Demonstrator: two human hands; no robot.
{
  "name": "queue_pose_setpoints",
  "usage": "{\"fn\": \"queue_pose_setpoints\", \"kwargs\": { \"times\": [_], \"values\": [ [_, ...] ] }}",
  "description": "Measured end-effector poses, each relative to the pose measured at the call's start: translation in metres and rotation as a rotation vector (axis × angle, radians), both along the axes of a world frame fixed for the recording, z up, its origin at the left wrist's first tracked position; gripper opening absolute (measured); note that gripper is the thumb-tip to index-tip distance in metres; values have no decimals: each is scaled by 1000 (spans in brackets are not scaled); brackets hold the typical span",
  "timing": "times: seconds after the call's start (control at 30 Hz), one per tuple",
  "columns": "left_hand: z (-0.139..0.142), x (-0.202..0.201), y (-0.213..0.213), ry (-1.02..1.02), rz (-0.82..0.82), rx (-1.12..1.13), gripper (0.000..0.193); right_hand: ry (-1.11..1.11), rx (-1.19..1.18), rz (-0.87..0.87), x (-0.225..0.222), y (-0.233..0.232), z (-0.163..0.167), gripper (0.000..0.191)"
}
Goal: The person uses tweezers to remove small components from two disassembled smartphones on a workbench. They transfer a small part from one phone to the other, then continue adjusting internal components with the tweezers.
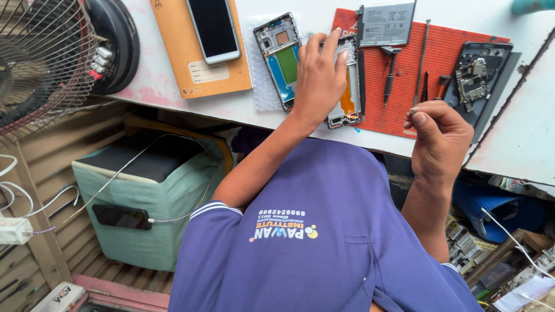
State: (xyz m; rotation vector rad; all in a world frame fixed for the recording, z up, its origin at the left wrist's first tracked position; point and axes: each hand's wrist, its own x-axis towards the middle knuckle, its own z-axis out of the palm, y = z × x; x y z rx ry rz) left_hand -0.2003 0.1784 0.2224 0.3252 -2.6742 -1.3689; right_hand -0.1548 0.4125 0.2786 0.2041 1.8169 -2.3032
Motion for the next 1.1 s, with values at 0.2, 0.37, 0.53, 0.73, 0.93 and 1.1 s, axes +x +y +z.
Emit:
{"fn": "queue_pose_setpoints", "kwargs": {
  "times": [0.2, 0.37, 0.53, 0.73, 0.93, 1.1],
  "values": [
    [4, 6, -7, 45, -11, -25, 39, -2, -3, 7, 0, -8, 4, 14],
    [2, 8, -35, 5, 43, -44, 34, -4, 0, 6, -1, -10, 6, 14],
    [-3, -3, -106, 50, 244, -352, 42, 33, 129, 8, -4, -14, 2, 9],
    [-6, 5, -127, 47, 166, -368, 41, 57, 338, 34, -9, -23, -10, 8],
    [-8, 1, -132, 49, 132, -337, 31, 251, 776, 151, -28, -43, -11, 8],
    [-1, 7, -138, 45, 75, -268, 32, 502, 1043, 362, -37, -67, -12, 11]
  ]
}}
